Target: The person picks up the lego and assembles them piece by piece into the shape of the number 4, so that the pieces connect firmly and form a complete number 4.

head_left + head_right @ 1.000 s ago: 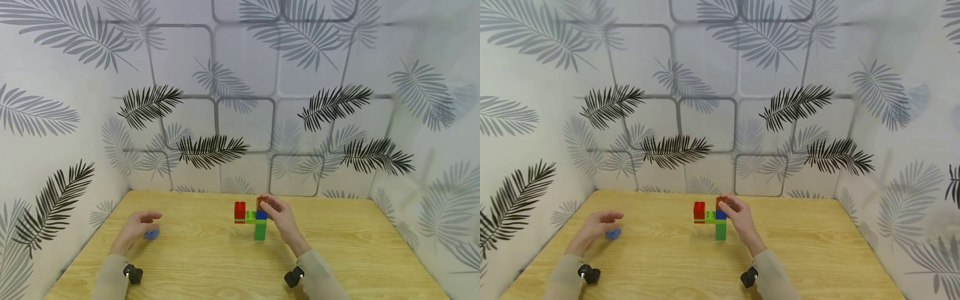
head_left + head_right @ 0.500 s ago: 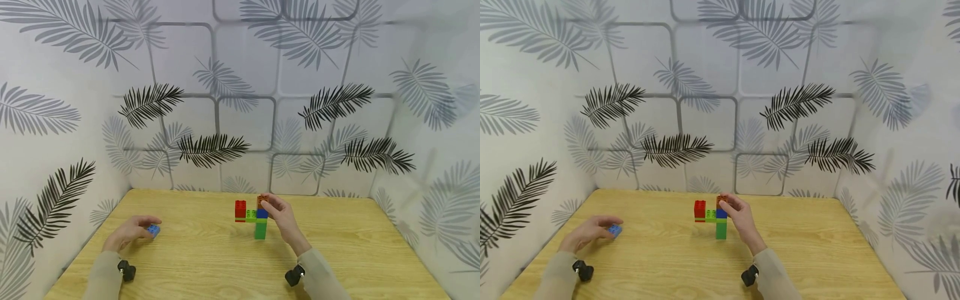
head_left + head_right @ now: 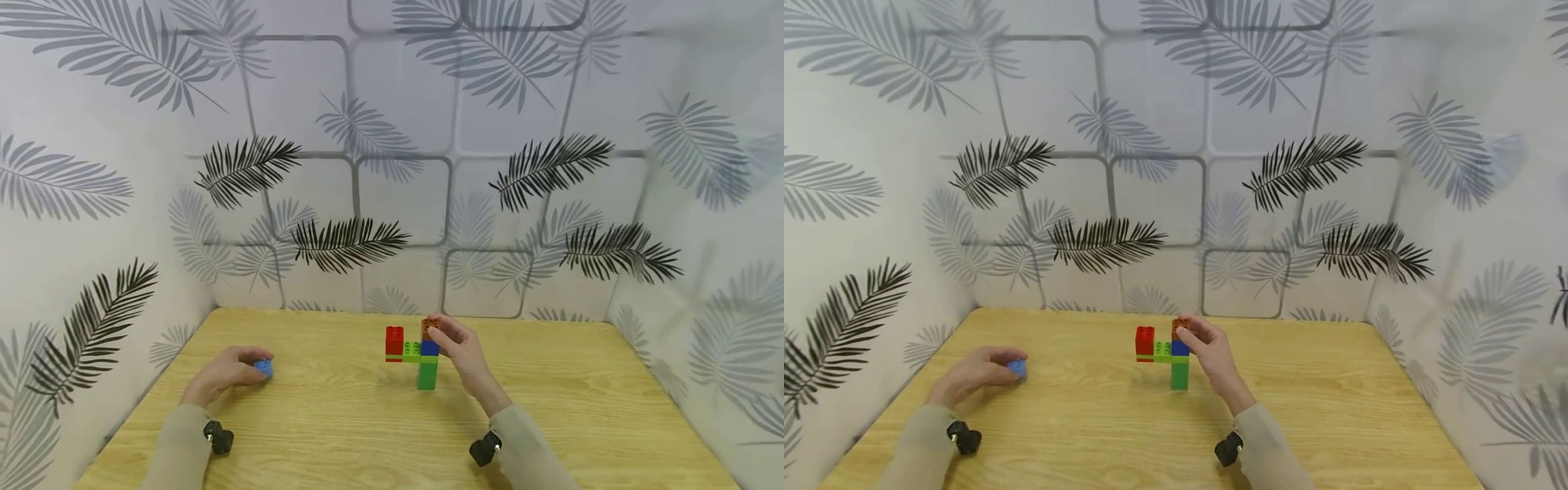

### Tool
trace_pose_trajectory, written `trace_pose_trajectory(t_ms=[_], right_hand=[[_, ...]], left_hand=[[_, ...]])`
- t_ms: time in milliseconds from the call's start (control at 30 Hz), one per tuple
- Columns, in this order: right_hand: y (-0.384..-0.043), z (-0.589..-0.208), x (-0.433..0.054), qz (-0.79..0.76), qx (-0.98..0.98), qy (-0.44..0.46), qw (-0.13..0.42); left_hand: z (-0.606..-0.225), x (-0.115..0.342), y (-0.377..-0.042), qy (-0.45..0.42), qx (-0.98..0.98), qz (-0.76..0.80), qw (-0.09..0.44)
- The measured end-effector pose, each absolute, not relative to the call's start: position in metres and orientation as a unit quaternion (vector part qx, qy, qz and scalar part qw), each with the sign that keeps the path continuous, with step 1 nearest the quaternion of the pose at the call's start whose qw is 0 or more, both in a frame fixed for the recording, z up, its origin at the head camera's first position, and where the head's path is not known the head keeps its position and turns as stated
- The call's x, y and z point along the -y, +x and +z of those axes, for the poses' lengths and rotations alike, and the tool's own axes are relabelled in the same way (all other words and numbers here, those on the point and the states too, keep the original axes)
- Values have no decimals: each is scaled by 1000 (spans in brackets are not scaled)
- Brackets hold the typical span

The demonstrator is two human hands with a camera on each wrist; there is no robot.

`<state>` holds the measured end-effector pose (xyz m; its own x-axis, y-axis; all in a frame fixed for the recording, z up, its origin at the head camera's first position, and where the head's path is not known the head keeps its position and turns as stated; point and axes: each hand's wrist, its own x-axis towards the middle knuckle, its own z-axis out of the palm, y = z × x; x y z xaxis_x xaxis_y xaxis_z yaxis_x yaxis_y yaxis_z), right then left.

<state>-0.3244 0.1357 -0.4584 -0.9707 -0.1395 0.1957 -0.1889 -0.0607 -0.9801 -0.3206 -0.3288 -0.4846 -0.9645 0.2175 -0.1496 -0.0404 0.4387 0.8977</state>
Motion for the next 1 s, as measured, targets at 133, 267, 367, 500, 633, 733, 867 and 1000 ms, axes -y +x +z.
trace_pose_trajectory(t_ms=[133,267,367,500,633,733,867,1000], right_hand=[[-323,-460,-140,713,691,118,19],[-321,-461,-141,716,689,115,14],[-322,-462,-140,718,686,115,14],[-322,-463,-140,718,686,117,15],[-320,-462,-138,718,685,118,17],[-320,-461,-137,716,688,119,16],[-321,-459,-137,712,692,117,20],[-323,-457,-136,712,692,118,22]], left_hand=[[-483,313,-323,85,-822,553,111],[-480,296,-325,105,-813,566,90],[-478,281,-327,103,-803,582,73],[-477,259,-327,98,-793,599,56],[-475,241,-327,99,-791,603,40],[-472,229,-329,89,-784,615,21],[-469,213,-335,72,-762,643,-7],[-467,200,-339,66,-741,668,-21]])
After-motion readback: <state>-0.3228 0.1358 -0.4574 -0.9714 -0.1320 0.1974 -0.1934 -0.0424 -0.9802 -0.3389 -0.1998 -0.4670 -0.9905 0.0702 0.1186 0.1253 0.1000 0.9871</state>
